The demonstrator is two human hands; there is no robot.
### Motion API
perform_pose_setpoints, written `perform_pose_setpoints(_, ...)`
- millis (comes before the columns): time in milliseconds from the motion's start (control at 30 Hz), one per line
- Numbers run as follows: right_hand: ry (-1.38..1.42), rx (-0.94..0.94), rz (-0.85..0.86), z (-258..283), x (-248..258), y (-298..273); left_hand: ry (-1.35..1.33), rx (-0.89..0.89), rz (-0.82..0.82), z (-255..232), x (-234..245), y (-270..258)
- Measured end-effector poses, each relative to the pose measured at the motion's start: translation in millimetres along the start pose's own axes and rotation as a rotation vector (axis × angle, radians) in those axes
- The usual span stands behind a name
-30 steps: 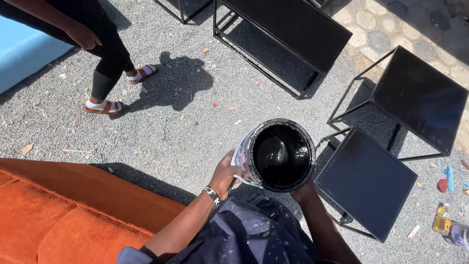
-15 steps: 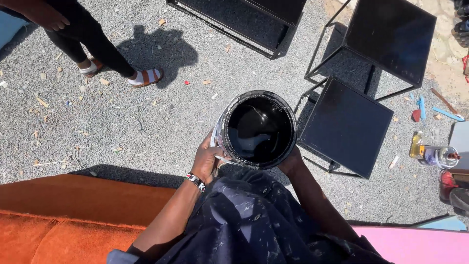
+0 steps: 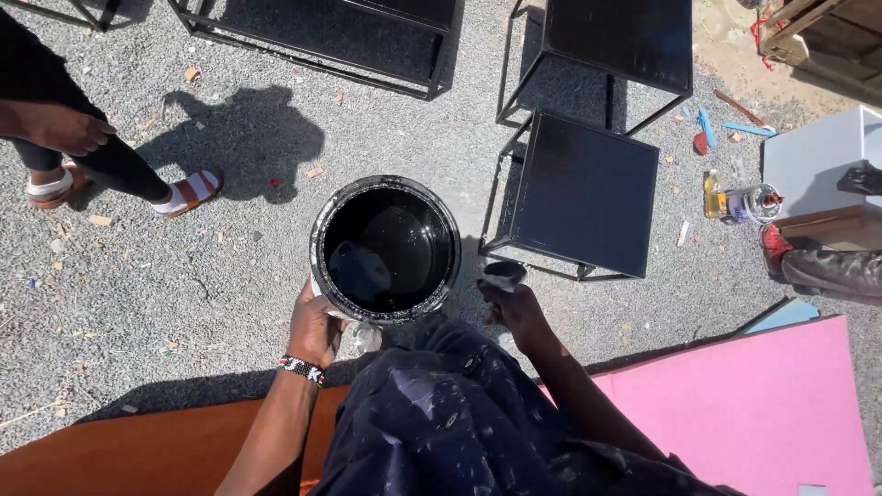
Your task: The person paints a black metal table with black paint using a cloth. They repeatedly dip the cloth into a paint can and wipe the surface. Later, they pour a yellow liquid from a bottle into the paint can and stir the mixture.
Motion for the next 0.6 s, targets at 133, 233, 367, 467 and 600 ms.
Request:
perform_pose_setpoints(133, 0.005, 0.002, 0.008, -12.5, 15.5, 15.3, 0.086, 0.06, 0.052, -21.3, -47.6, -38.4)
perform_pose_setpoints(233, 0.063, 0.029, 0.014, 0.8, 28.0, 4.2, 0.096, 0.092, 0.047, -4.0, -26.7, -25.4)
perform_pose_setpoints(367, 0.198, -0.029, -0.04, 11.9, 46.8, -12.6, 0.177, 0.134, 0.048, -21.6, -26.8, -20.1)
perform_pose_setpoints(467, 0.162, 0.049, 0.029, 34.3, 30.2, -42.7, 0.152, 0.092, 0.075, -24.1, -44.2, -8.3)
perform_pose_setpoints(600, 0.167, 0.067, 0.036, 13.9, 40.0, -20.0, 0.111, 0.12, 0.086, 2.5, -59.0, -16.2)
Point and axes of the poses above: each hand's wrist, its own y-axis towards the middle knuckle, its own x-axis out of the back of the hand, z = x × y, the point moved 8 cm from there along y, towards the middle knuckle, and after that the axes turned 1 degree about -x, right-handed, at the moved point
